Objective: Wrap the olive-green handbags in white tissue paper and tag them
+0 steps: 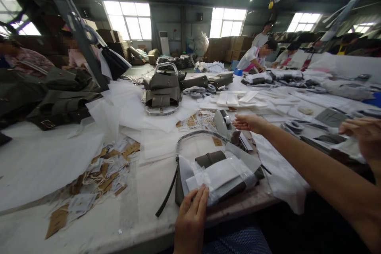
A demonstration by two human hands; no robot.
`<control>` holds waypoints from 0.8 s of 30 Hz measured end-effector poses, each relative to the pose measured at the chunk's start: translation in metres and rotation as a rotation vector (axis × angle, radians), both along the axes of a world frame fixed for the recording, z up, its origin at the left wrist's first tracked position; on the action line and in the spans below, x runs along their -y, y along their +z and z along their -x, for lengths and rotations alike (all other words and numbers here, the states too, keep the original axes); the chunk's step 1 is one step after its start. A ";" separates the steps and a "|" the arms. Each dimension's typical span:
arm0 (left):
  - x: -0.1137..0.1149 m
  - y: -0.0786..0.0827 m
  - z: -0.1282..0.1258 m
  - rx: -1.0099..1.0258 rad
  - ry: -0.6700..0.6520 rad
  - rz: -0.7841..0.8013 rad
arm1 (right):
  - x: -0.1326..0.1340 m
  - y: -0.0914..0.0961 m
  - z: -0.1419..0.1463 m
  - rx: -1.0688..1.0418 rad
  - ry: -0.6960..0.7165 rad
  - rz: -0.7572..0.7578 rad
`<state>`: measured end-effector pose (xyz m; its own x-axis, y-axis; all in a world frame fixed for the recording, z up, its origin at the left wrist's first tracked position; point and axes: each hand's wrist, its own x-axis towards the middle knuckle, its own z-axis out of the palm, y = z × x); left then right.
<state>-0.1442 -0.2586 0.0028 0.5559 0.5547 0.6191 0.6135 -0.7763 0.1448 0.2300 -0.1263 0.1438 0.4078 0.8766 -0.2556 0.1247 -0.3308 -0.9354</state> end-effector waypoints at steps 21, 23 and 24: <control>0.000 0.000 0.001 0.000 -0.002 0.009 | 0.066 -0.068 -0.014 0.678 -0.016 0.132; 0.001 -0.001 0.001 0.003 -0.006 0.004 | 0.074 -0.062 -0.016 0.833 0.009 0.120; 0.001 -0.002 0.001 0.007 -0.007 0.002 | 0.079 -0.058 -0.017 0.912 0.020 0.104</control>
